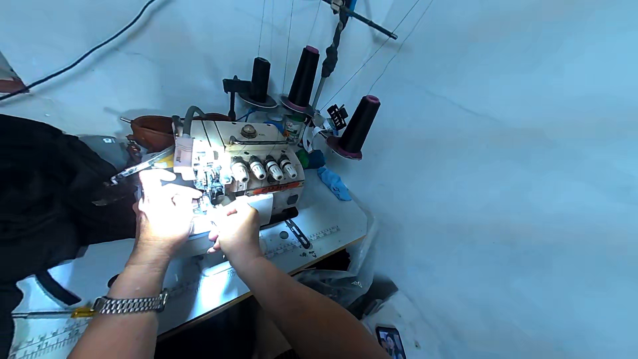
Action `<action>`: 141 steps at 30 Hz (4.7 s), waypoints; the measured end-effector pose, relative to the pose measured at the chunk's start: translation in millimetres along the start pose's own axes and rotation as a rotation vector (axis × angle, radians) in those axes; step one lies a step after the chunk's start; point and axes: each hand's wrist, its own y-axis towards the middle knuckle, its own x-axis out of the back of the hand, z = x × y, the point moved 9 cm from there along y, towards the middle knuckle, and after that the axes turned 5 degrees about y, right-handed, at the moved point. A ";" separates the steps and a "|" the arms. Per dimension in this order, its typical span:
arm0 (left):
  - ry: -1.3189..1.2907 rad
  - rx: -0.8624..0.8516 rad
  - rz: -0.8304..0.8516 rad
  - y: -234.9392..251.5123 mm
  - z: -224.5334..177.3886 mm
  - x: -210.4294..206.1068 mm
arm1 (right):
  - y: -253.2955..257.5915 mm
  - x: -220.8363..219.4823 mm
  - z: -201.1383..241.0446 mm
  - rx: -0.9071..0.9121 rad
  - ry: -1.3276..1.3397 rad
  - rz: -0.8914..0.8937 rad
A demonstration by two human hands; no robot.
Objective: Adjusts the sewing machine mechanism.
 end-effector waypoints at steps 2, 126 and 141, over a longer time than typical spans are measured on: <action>0.003 -0.011 -0.005 -1.1 -0.6 0.4 | -0.1 -0.8 -0.2 -0.039 0.032 0.008; -0.122 0.078 0.122 -72.1 38.7 49.1 | 1.2 -0.8 -0.8 0.072 0.068 0.018; 0.060 0.012 -0.040 -53.8 15.5 41.7 | 1.9 -0.3 1.3 0.108 0.086 0.016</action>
